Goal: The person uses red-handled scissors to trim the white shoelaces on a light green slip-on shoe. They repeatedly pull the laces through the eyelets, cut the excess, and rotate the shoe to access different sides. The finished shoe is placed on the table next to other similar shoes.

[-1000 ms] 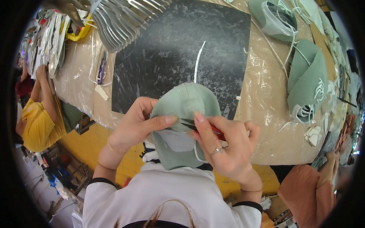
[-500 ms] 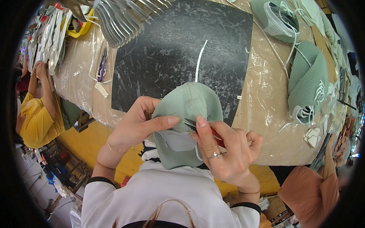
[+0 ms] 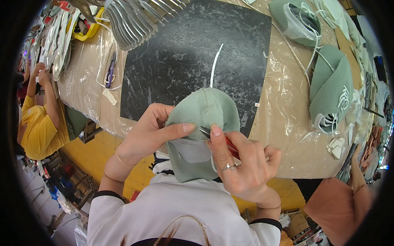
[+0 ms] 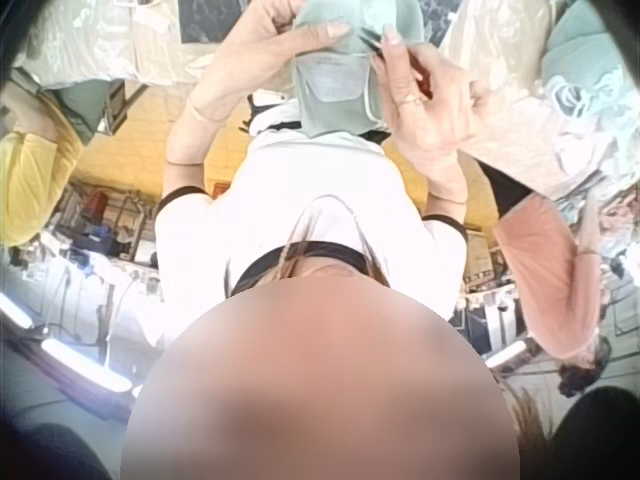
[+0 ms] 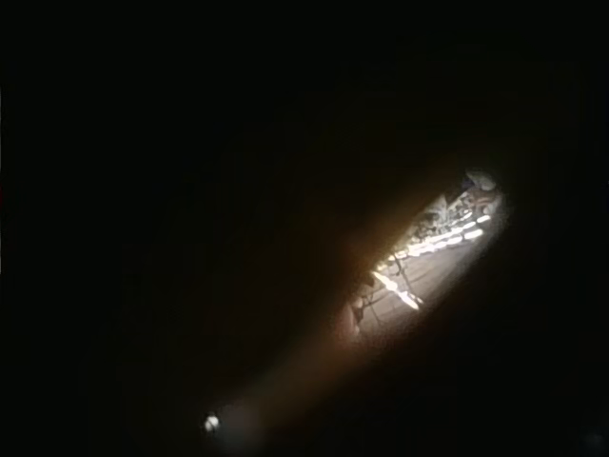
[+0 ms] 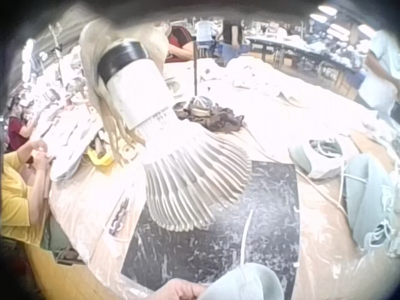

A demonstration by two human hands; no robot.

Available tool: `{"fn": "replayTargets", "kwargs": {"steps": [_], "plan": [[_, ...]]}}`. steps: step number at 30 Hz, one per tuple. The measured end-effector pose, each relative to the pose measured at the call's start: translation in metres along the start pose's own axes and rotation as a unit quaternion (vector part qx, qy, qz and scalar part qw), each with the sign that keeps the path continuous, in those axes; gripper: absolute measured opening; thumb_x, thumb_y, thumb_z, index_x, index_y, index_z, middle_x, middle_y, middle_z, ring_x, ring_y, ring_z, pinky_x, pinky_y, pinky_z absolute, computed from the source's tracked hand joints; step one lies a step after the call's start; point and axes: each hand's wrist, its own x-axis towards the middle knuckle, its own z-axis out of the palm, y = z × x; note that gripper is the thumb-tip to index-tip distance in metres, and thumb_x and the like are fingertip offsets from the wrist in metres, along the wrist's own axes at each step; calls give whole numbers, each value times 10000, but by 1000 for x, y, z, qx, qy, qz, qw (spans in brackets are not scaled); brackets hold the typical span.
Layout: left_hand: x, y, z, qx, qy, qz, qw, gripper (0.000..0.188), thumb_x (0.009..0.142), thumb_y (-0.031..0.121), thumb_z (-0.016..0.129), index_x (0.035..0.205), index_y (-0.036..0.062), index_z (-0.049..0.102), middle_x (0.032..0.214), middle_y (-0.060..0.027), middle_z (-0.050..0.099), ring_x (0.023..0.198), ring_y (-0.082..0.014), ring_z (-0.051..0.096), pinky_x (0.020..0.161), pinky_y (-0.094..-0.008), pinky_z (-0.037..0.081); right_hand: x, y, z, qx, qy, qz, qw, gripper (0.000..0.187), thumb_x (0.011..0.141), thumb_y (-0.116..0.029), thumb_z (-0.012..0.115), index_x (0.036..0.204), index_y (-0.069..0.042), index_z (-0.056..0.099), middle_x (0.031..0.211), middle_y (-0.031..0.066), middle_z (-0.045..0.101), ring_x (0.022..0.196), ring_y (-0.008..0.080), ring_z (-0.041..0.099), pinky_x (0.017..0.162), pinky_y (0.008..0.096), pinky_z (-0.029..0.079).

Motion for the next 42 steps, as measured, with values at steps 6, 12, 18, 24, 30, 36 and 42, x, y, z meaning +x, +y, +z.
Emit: {"fn": "replayTargets", "kwargs": {"steps": [6, 12, 18, 24, 30, 36, 42], "plan": [[0, 2, 3, -10, 21, -4, 1000, 202, 887, 130, 680, 1012, -27, 702, 904, -62, 716, 814, -64, 641, 739, -225, 514, -5, 4, 11, -23, 45, -54, 997, 408, 744, -120, 724, 1152, -133, 705, 884, -50, 596, 628, 70, 500, 622, 292, 250], [2, 0, 2, -8, 20, -4, 1000, 196, 885, 123, 682, 1007, -28, 702, 906, -61, 715, 815, -63, 639, 740, -224, 514, -10, 8, 15, -3, 32, -71, 997, 427, 735, -119, 688, 1162, -127, 701, 897, -28, 599, 657, 93, 529, 614, 280, 278], [1, -1, 2, -19, 17, -9, 1000, 193, 881, 119, 687, 1008, -25, 702, 905, -56, 714, 814, -62, 637, 743, -225, 513, -10, 9, 17, 21, 34, -74, 996, 460, 730, -109, 725, 1188, -114, 679, 881, -22, 602, 657, 94, 523, 598, 270, 289], [-1, 1, -2, -13, 0, -11, 1000, 235, 875, 138, 699, 1042, -27, 691, 909, -42, 707, 814, -56, 624, 738, -214, 501, -10, 10, 17, 176, 33, 48, 983, 450, 747, -168, 783, 1178, -98, 676, 874, 1, 633, 655, 100, 522, 577, 271, 291], [-3, -2, -5, 26, -24, 38, 999, 256, 882, 162, 699, 1051, -28, 677, 899, -24, 696, 811, -41, 605, 712, -198, 491, -4, 12, 20, 267, -2, 61, 962, 415, 760, -173, 766, 1160, -101, 679, 871, 12, 645, 683, 119, 543, 608, 286, 315], [-3, -7, -5, 69, 24, 31, 997, 255, 926, 188, 660, 1043, -38, 677, 856, -27, 694, 754, -34, 602, 643, -190, 494, -2, 14, 21, 284, -15, 48, 957, 393, 758, -167, 764, 1137, -104, 684, 885, 0, 650, 677, 122, 545, 684, 306, 317], [0, -7, -4, 45, 39, 37, 998, 255, 940, 199, 640, 1006, -38, 705, 847, -33, 703, 738, -29, 598, 619, -189, 489, -2, 17, 22, 284, 6, 49, 958, 396, 752, -160, 768, 1137, -113, 686, 877, -5, 643, 661, 120, 536, 681, 311, 304]]}}
